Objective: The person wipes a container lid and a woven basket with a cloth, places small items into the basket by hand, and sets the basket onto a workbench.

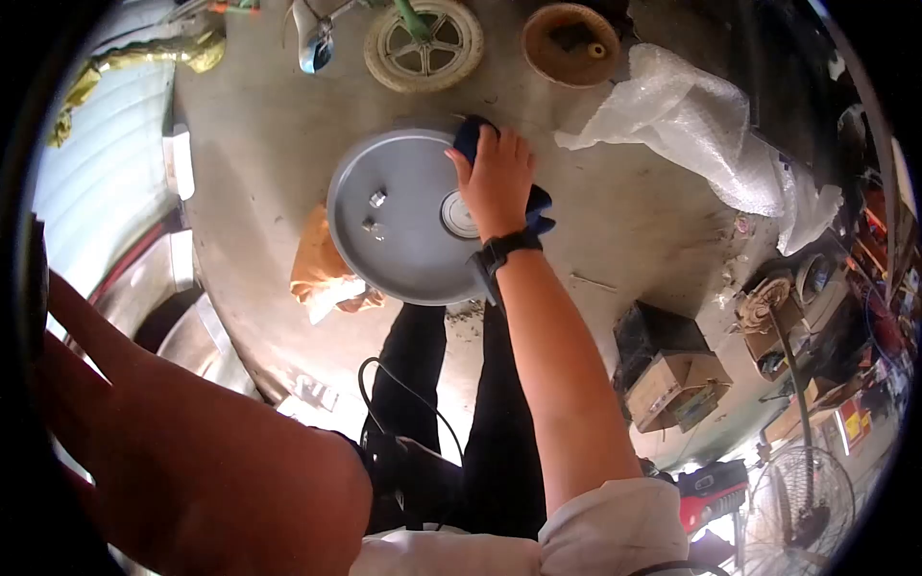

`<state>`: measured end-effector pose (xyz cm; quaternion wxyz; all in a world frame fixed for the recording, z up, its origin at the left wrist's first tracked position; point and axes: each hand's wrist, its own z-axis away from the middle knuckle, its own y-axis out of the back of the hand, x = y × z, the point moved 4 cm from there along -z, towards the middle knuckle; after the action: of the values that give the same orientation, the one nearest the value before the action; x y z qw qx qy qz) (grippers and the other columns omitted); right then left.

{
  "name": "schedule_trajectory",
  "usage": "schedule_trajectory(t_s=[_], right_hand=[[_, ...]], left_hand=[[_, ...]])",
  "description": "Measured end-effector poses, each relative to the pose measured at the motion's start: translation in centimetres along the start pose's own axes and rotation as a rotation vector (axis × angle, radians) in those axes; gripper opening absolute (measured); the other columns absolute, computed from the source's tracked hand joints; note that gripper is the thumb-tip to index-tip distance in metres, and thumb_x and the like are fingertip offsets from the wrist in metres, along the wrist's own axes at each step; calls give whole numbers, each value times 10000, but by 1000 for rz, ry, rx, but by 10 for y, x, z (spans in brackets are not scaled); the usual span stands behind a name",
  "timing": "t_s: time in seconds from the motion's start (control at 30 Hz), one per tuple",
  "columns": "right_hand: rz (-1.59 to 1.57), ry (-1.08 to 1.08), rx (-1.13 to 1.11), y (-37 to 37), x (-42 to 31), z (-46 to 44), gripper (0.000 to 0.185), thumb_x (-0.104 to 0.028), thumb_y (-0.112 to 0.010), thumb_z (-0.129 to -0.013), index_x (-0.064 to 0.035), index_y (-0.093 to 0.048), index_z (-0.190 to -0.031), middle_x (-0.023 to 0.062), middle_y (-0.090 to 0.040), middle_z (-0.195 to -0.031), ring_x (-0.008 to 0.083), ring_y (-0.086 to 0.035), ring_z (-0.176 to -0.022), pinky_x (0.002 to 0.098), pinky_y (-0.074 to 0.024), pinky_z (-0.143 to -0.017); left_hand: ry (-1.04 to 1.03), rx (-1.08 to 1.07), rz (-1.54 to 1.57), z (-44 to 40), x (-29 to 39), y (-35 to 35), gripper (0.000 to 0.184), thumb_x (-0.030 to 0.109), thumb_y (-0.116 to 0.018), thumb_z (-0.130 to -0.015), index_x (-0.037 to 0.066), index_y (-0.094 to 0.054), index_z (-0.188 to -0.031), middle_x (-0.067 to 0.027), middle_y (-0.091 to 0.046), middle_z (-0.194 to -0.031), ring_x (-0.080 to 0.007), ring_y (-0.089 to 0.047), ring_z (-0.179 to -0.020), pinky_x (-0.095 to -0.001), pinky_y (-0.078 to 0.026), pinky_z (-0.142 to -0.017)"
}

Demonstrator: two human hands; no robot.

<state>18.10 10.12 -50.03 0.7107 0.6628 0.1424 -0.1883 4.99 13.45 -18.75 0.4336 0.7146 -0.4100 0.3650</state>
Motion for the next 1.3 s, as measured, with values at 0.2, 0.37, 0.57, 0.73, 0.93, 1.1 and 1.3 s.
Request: schedule_trajectory(t_s=[0.2, 0.37, 0.57, 0.73, 0.93, 1.1, 1.3], right_hand=[[39, -344, 101, 6, 27, 75, 501, -393, -639, -873, 4, -506, -1147, 190, -515, -1083, 385, -516, -1010, 459, -447, -858], [-123, -710, 171, -16, 17, 172, 504, -316, -627, -905, 78, -451, -1165, 253, -485, -1097, 431, -494, -1038, 473, -441, -909], [-162, -654, 280, -22, 3, 191, 511, -249, -634, -900, 90, -412, -1212, 277, -450, -1168, 444, -471, -1079, 480, -431, -921], [-68, -281, 193, 1, 32, 77, 488, -308, -684, -836, -11, -507, -1181, 187, -528, -1129, 366, -518, -1035, 450, -449, -857], [-287, 34, 201, -5, 40, 11, 400, -354, -676, -828, -36, -594, -1057, 125, -581, -1010, 339, -560, -908, 453, -454, -806], [-376, -433, 359, -6, 52, 93, 359, -298, -605, -887, 27, -572, -1033, 208, -554, -1024, 399, -522, -931, 478, -423, -822], [-841, -1103, 537, -58, 11, 229, 281, -180, -427, -996, 56, -537, -1100, 221, -528, -1098, 348, -510, -1033, 416, -392, -916]], left_hand=[[48, 5, -209, 29, -25, -6, 964, 294, -660, -745, -39, -103, -1457, -266, -308, -1436, -395, -316, -1356, -476, -157, -1150], [249, -307, -388, 139, -107, 31, 838, 216, -655, -773, -23, -202, -1437, -198, -315, -1457, -318, -271, -1388, -444, -181, -1152], [497, -582, -585, 221, -166, 71, 787, -59, -491, -637, -2, -300, -1399, -234, -356, -1375, -408, -330, -1301, -464, -271, -1108], [489, -675, -599, 216, -178, 61, 713, -17, -566, -728, 13, -324, -1397, -227, -361, -1385, -414, -348, -1297, -478, -325, -1074], [373, -643, -558, 194, -180, 23, 696, 4, -579, -761, 43, -324, -1408, -212, -349, -1383, -396, -343, -1301, -482, -301, -1093], [360, -606, -637, 179, -195, -3, 641, 61, -590, -813, 52, -348, -1405, -224, -338, -1408, -400, -369, -1292, -474, -348, -1057], [192, -772, -646, 175, -204, -51, 613, 97, -586, -863, 71, -347, -1426, -230, -271, -1468, -401, -306, -1349, -485, -322, -1074]])
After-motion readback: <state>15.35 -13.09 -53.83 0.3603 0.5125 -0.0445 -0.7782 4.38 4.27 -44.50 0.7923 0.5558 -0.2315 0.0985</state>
